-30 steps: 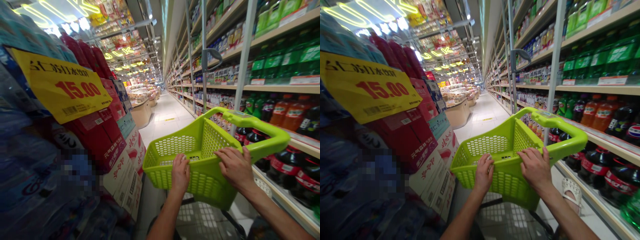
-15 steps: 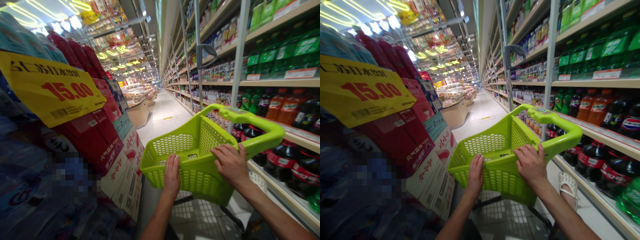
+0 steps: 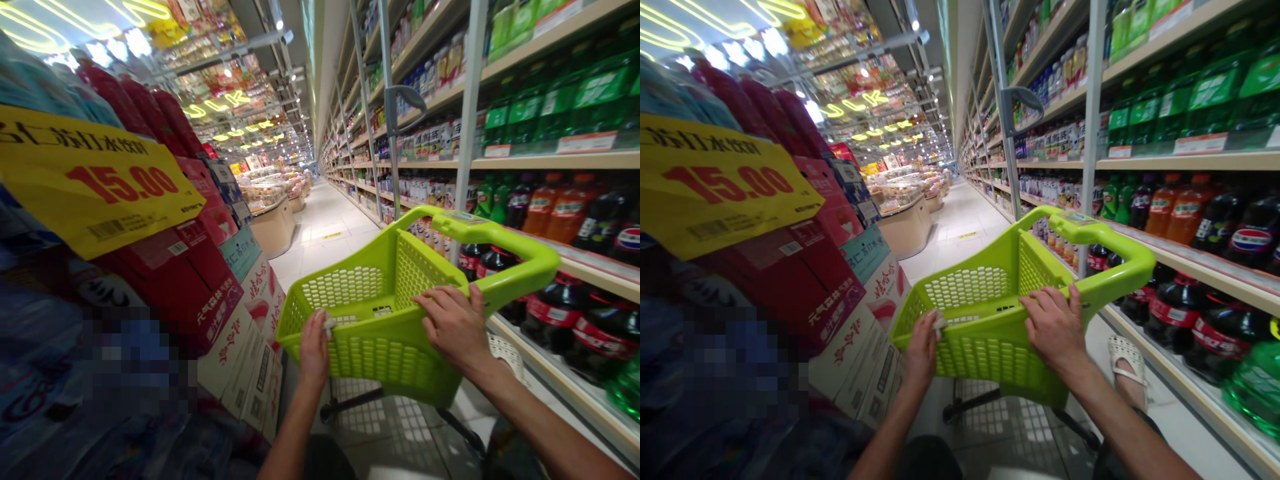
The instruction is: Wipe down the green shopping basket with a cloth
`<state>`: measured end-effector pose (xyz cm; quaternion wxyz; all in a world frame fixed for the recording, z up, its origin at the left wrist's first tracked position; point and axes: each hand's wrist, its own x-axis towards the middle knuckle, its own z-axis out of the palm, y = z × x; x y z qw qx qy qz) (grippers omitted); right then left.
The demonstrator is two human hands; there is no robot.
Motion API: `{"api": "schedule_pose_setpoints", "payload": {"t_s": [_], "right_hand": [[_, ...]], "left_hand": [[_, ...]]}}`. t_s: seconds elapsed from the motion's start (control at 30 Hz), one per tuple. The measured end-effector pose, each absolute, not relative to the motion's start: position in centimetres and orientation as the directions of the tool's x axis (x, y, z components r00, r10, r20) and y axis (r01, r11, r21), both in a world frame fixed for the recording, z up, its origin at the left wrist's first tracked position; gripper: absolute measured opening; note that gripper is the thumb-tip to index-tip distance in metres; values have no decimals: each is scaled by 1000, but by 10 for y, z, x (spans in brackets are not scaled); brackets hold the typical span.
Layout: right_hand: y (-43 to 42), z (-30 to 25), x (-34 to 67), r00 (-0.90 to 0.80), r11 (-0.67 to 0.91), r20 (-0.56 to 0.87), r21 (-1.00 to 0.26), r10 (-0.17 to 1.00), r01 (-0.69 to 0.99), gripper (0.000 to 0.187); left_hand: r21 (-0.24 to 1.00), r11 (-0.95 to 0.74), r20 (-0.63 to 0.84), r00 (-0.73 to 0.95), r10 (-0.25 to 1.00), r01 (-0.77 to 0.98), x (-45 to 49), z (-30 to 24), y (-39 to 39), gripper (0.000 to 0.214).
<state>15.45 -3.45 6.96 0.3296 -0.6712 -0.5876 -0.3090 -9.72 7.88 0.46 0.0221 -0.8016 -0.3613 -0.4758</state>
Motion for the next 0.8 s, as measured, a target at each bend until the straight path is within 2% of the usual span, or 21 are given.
{"api": "schedule_pose_setpoints", "payload": {"t_s": [0.07,0.13,0.2,0.27,0.37,0.47,0.53,0.6,0.67,0.8], "right_hand": [[-35,69,157,103,-85,799,-65,592,994,27],[-36,69,161,84,-71,794,-52,602,996,28],[-38,69,163,65,-55,790,-39,609,998,28],[-39,70,163,59,-48,788,-37,612,998,29],[-39,72,157,101,-66,796,-78,597,995,27],[-38,72,153,154,-85,806,-129,572,988,26],[-38,71,153,151,-78,809,-130,568,989,26],[-39,70,157,130,-65,809,-114,573,991,27],[-40,69,160,109,-55,810,-95,576,994,27],[-42,69,160,96,-45,815,-85,572,995,26]], "left_hand": [[250,-819,781,393,486,517,-61,10,67,40],[197,-848,791,431,434,493,-54,11,65,38],[185,-817,811,386,441,546,-79,6,74,35],[221,-721,831,260,492,657,-119,-1,87,34],[243,-639,853,152,499,729,-153,-7,97,33],[209,-727,845,253,470,654,-123,-3,80,35],[166,-811,833,360,420,561,-86,3,65,37],[155,-840,826,398,399,519,-64,6,57,38],[173,-824,841,355,409,540,-70,4,59,37],[284,-676,869,116,482,679,-125,-5,82,33]]}}
